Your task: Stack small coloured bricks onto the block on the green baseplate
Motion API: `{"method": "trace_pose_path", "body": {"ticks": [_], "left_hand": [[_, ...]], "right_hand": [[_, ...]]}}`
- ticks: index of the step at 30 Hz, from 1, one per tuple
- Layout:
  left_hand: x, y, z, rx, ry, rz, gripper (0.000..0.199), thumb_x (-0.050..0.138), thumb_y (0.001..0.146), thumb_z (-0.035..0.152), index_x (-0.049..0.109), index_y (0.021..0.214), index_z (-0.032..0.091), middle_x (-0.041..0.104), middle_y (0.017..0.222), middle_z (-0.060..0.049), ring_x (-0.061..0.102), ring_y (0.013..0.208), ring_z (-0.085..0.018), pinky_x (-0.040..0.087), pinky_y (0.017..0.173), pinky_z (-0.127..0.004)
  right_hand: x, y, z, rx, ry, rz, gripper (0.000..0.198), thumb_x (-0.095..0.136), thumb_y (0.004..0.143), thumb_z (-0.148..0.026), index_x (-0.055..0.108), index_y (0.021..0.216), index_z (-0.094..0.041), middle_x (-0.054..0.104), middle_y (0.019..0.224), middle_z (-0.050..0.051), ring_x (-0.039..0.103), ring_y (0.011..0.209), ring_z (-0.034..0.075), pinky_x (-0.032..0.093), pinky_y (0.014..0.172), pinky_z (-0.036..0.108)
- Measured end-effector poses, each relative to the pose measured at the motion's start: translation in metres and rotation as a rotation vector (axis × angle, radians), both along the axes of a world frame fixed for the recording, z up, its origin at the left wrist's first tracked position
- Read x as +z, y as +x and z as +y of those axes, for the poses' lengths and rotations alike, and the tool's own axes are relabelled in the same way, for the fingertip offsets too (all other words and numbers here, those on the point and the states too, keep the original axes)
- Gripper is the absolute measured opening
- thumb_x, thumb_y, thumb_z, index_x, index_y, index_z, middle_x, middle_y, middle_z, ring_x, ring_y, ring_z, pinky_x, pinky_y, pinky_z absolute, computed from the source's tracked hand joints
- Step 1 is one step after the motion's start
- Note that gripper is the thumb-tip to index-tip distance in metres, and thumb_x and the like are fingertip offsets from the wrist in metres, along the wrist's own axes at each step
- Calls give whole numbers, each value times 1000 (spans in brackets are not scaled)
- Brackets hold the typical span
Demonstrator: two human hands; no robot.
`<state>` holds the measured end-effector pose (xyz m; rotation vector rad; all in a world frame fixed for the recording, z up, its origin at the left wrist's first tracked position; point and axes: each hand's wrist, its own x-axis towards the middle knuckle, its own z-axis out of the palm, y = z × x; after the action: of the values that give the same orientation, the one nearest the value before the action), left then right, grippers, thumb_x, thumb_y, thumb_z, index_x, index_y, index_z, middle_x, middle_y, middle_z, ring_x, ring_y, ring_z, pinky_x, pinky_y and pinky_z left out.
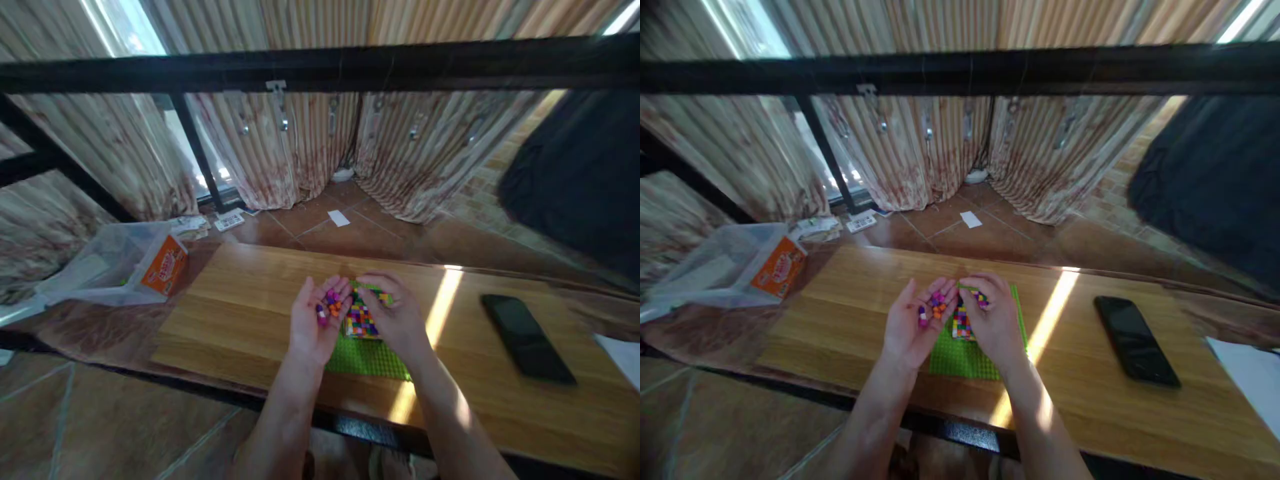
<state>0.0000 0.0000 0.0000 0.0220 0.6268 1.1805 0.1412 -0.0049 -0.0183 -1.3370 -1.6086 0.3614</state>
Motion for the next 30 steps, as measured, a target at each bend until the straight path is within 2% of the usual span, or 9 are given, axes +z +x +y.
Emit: {"method": "trace_pose_path", "body": {"ticks": [6,10,21,26,28,30], "left_hand": [[-1,-1,-2,-56,33,-9,46,43,89,46,67,92,7,65,79,-11,60,68,-13,48,66,-23],[-2,-2,-1,-81,41,-33,47,42,90,46,67,93,6,64,73,-9,58,64,-12,46,62,-21],[-5,0,-1,-106,28,-37,46,40,91,45,67,89,7,65,81,-12,59,68,-13,48,64,-23],[-5,1,-1,-51,8,51,34,44,91,33,66,81,8,64,79,-10,61,72,-13,51,69,-24],[-8,2,-2,-72,11,104,25,50,88,24,65,76,8,62,75,-7,60,67,-11,49,62,-21],[-10,3,-3,-140,34,131,16,56,83,18,63,72,9,59,68,-4,54,56,-7,42,49,-16]], "right_hand": [[5,-16,-6,89,-5,-261,19,56,87,-25,70,101,-25,63,109,6,54,104,22,42,93,42],[3,-18,-5,80,-15,-304,20,55,88,-24,71,99,-25,61,112,7,52,104,23,43,91,42],[-2,-18,-2,76,-42,-238,11,57,86,-24,67,83,-23,61,108,7,51,104,23,42,91,41],[-1,-15,-2,48,-48,-151,13,53,88,-26,65,83,-23,61,107,6,53,103,23,41,92,44],[-1,-15,-2,35,-50,-98,13,54,87,-28,65,83,-24,61,108,6,53,103,23,41,93,45],[-2,-15,-2,32,-55,-27,13,55,87,-29,65,82,-24,61,108,6,55,103,22,42,93,44]]}}
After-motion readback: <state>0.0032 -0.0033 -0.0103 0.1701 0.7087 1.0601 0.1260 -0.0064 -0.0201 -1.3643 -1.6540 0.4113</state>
